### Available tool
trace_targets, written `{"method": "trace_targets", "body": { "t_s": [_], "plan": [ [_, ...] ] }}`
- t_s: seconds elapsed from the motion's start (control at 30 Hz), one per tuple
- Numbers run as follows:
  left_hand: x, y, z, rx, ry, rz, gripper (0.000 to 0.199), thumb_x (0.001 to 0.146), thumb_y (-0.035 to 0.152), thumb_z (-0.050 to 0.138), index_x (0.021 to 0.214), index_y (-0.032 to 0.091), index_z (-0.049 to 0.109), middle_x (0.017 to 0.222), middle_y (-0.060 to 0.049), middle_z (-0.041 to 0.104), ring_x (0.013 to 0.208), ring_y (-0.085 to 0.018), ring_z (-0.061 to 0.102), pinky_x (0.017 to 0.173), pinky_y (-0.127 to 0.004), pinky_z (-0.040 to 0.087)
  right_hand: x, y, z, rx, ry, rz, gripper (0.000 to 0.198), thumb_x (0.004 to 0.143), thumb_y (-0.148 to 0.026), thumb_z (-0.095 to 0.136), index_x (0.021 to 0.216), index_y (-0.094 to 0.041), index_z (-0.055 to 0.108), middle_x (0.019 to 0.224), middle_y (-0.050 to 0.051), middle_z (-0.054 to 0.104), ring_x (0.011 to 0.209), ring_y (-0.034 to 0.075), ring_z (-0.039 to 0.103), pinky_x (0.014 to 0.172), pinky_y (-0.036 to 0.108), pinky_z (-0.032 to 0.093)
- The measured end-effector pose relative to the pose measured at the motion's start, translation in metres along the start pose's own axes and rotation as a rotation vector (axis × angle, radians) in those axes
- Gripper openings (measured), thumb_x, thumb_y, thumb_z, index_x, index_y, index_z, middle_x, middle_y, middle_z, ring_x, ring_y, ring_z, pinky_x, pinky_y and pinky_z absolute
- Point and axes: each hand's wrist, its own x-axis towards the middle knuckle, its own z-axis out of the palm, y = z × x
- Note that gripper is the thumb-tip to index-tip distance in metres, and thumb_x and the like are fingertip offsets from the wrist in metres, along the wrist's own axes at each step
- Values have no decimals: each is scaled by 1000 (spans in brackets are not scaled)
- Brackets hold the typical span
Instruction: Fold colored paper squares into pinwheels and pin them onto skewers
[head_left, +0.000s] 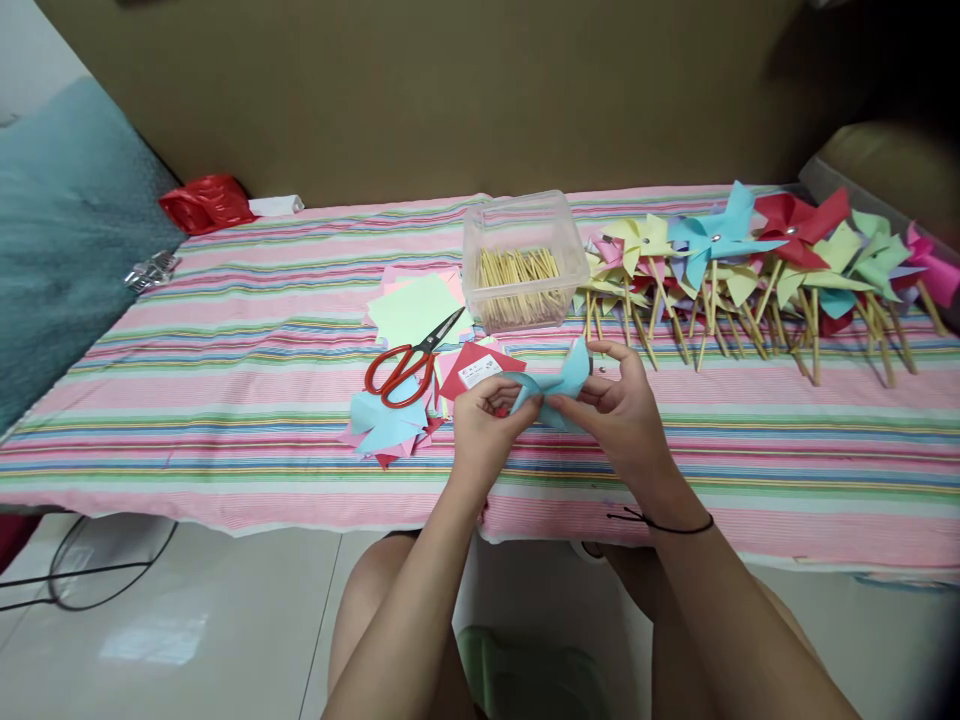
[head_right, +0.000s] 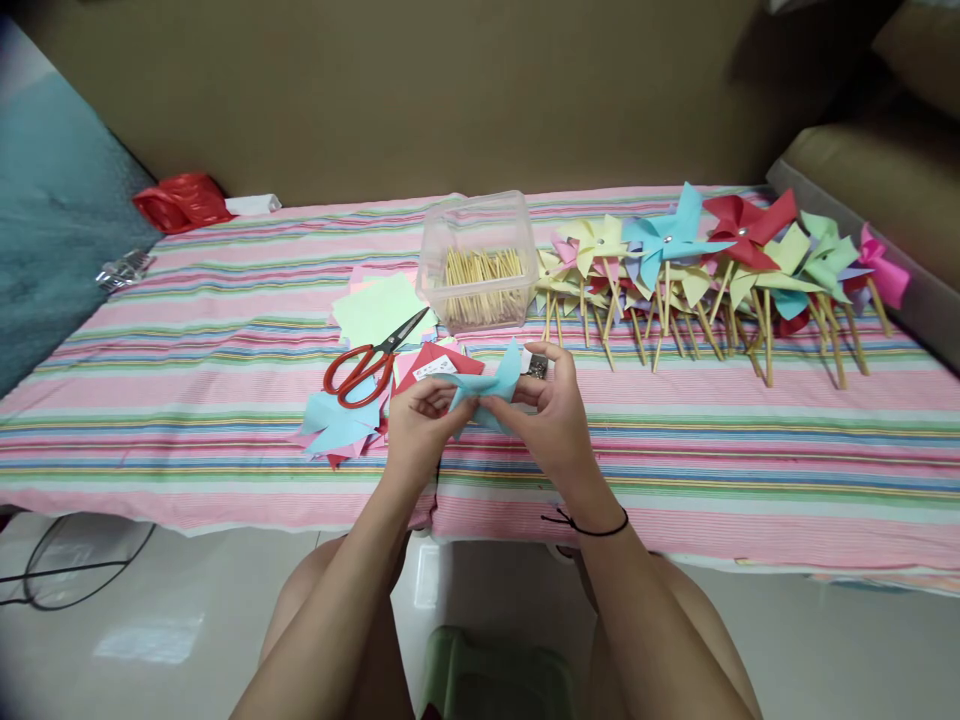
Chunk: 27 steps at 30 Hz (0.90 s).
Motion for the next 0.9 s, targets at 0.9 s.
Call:
{"method": "trace_targets", "body": {
  "t_s": [0.9],
  "plan": [
    [0,-1,3,-58,35,-115,14,54,13,75,63,16,64,59,1,66,56,-12,63,55,-22,49,7,-3,-15,-832,-4,-916,12,79,-18,70,82,-30,70,134,1,50,129,32,41,106,54,33]
  ]
}}
